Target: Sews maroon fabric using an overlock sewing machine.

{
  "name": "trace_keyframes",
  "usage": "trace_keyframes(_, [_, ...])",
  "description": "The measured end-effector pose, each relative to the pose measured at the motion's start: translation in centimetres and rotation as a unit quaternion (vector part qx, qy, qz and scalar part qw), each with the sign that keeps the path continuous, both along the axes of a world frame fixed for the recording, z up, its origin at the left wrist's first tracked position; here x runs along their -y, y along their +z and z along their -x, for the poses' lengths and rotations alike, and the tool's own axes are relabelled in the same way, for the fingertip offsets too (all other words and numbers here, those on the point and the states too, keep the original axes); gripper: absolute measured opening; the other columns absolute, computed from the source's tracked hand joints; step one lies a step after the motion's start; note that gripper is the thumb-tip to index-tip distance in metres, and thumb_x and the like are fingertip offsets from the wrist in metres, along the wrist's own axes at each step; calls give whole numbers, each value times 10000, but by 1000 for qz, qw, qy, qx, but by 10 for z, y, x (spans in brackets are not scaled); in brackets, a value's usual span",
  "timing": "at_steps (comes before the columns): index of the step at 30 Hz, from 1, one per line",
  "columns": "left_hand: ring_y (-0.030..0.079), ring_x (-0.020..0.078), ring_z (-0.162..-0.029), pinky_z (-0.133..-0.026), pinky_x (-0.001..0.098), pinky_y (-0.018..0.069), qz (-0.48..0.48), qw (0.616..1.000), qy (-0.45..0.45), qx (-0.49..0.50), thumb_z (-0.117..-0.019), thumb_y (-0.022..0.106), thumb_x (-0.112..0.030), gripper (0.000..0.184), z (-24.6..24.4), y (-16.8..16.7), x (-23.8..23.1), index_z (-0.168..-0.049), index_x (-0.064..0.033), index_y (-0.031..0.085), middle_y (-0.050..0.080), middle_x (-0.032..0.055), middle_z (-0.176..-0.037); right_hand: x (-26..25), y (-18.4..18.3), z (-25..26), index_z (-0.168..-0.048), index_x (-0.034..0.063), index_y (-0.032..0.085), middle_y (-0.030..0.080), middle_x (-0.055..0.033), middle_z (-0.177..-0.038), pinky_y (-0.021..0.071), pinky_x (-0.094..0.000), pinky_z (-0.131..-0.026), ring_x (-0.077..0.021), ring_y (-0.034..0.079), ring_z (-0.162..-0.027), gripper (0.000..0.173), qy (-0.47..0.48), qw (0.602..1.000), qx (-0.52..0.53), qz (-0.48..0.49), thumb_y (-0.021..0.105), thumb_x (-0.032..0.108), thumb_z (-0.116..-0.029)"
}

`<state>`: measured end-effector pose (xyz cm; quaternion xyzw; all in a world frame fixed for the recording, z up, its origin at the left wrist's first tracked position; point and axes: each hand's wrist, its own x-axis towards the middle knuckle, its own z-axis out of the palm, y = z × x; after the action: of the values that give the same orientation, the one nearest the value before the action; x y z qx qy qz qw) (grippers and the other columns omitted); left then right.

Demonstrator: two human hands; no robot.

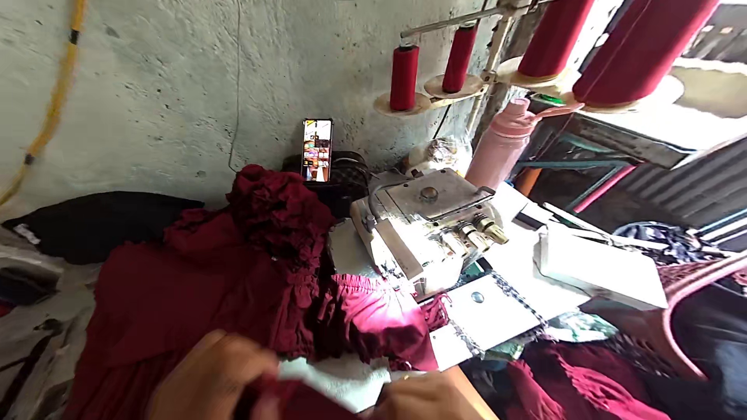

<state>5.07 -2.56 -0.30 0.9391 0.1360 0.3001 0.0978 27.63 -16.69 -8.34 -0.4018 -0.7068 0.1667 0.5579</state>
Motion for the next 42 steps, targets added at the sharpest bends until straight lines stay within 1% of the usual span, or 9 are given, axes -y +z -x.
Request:
trace_keyframes(4, [662,218,-1000,-904,368,527,51,999,-11,6,-1022,546,-256,240,-107,-81,-27,-1040,-74,702,711,82,-1011,-5,-77,-46,-903,135,705,673,-73,-1116,552,-168,-733,-37,649,-897,158,-241,969,21,56,695,287,-944])
trace_keyframes(8, [684,244,-908,-874,402,529,81,997,7,-11,-908,642,-208,185,-149,-141,-20,-900,-46,731,713,85,-896,18,-138,-62,-839,37,740,695,-114,-1068,559,-218,-795,-82,662,-933,235,-240,953,-34,179,709,249,-935])
trace_keyframes(13, [662,157,-953,-880,285,517,93,995,23,10,-890,601,-215,189,-125,-143,-3,-814,-103,733,724,16,-919,13,-119,-72,-1081,90,727,696,-35,-1109,549,-151,-748,1,646,-899,270,-277,950,-56,137,670,326,-964])
trace_keyframes(17, [651,116,-972,-892,237,505,110,994,26,5,-895,627,-260,187,-116,-136,-2,-821,-122,728,720,-2,-932,-30,-77,-71,-1001,112,749,669,-73,-993,519,-296,-531,-130,639,-714,448,-399,905,101,109,719,515,-809])
trace_keyframes(20, [648,149,-1018,-948,352,471,62,997,56,-5,-861,615,-311,183,-119,-124,7,-789,-179,719,718,-9,-990,-49,-63,-62,-853,74,740,667,-114,-876,514,-425,-478,-244,668,-649,492,-422,881,161,143,705,561,-787])
trace_keyframes(23, [611,153,-1106,-1022,369,433,93,995,3,31,-858,610,-312,162,-139,-119,12,-813,-183,696,690,20,-1050,-53,-72,-65,-812,73,739,697,-85,-837,555,-380,-541,-201,697,-700,210,-391,908,113,104,693,277,-835])
trace_keyframes(25, [610,128,-1143,-1020,288,470,178,980,-52,71,-869,677,-268,163,-154,-130,6,-837,-111,701,695,64,-1091,-45,-82,-72,-849,86,727,698,13,-857,545,-196,-683,-22,653,-779,167,-297,946,-52,120,656,205,-941])
trace_keyframes(29, [623,79,-1086,-979,215,455,222,969,-66,88,-922,698,-254,197,-161,-144,-8,-883,-61,701,726,54,-1034,-31,-90,-83,-847,130,723,651,125,-710,462,-110,-535,81,538,-567,105,-171,898,-354,198,670,75,-919])
trace_keyframes(42, [621,36,-997,-926,181,459,250,967,33,39,-893,697,-280,233,-154,-138,-5,-993,-70,705,707,15,-974,-29,-89,-79,-884,118,731,633,139,-683,424,-91,-489,95,495,-514,94,-157,897,-357,208,662,80,-936])
